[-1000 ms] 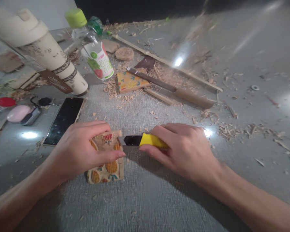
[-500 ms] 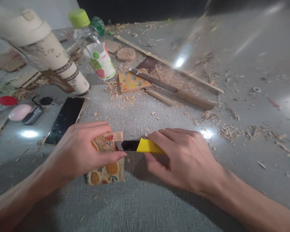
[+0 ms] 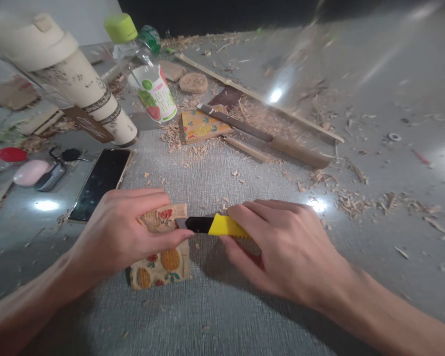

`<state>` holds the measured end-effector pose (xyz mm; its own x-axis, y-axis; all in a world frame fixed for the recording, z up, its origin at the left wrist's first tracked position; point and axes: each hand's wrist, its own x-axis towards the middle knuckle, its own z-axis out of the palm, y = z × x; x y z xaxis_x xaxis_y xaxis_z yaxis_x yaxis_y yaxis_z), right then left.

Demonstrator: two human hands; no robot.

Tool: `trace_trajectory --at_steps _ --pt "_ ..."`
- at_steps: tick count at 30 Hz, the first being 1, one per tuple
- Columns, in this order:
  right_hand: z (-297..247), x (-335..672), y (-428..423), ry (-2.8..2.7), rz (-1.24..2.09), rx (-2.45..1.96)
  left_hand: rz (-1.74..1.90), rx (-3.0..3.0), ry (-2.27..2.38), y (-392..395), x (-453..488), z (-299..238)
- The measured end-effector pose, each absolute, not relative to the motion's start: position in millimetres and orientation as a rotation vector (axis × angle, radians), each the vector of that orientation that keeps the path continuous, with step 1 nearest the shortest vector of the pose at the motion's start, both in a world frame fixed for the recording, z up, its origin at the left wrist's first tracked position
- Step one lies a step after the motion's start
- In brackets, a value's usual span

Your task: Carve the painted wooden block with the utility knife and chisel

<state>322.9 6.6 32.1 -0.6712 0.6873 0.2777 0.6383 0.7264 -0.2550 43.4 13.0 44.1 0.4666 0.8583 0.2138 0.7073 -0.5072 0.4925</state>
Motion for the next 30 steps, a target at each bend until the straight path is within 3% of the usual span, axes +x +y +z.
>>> trace_trajectory --at_steps 11,30 --pt "25 316 -3 -2.526 -0.009 -1.064 0.605 2.318 1.382 13 43 41" --pt "30 328 9 -2.605 0.045 -0.987 0.557 2.27 1.365 14 45 37"
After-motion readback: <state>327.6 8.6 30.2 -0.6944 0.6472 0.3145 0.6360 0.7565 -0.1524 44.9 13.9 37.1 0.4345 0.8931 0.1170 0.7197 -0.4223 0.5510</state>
